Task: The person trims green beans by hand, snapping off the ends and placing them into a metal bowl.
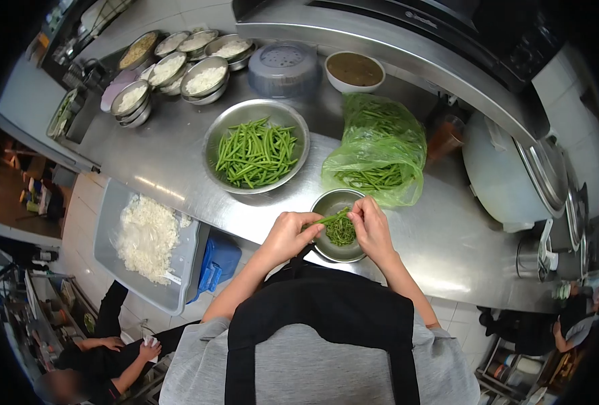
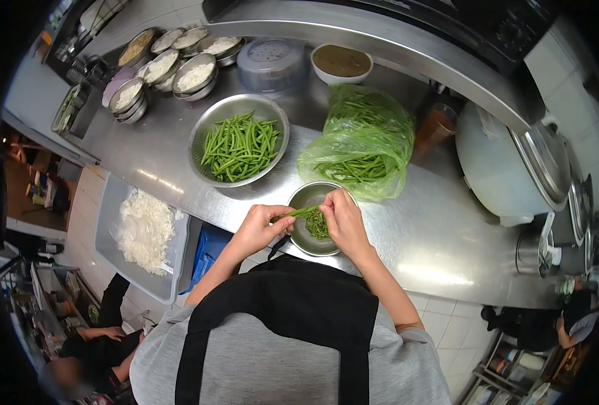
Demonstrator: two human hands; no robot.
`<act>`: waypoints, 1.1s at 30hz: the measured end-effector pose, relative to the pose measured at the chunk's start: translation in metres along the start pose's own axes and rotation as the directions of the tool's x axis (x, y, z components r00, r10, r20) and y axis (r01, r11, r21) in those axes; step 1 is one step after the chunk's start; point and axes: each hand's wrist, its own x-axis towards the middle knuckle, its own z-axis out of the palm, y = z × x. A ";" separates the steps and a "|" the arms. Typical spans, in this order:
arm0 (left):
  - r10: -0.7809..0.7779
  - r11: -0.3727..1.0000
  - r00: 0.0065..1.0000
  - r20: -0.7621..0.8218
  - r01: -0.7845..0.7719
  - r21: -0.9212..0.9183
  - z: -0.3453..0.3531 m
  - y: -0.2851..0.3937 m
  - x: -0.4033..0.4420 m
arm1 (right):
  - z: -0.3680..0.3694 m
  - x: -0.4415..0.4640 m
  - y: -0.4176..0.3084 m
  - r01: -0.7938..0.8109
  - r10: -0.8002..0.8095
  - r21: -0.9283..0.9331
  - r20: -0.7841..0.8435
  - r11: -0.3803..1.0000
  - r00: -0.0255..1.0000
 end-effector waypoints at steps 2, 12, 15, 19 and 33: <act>-0.118 0.958 0.987 0.107 0.141 -0.250 0.010 -0.022 -0.001 | 0.005 -0.003 0.002 0.062 -0.062 -0.057 -0.012 0.996 0.998; 0.056 0.803 0.984 0.167 0.056 -0.594 0.014 -0.040 -0.029 | 0.029 -0.019 0.009 -0.043 0.030 0.396 0.040 0.917 0.999; 0.116 0.856 0.983 0.141 -0.027 -0.516 0.005 -0.046 -0.038 | 0.021 -0.013 -0.002 -0.370 0.026 0.788 0.411 0.493 0.911; 0.072 0.830 0.997 0.018 -0.049 -0.555 -0.003 -0.050 -0.059 | 0.015 0.021 -0.022 -0.182 -0.041 0.493 0.407 0.851 0.913; -0.143 0.834 0.761 -0.633 -0.251 -0.491 -0.040 -0.067 -0.194 | 0.025 0.015 -0.296 -0.040 -0.985 0.989 0.144 0.141 0.095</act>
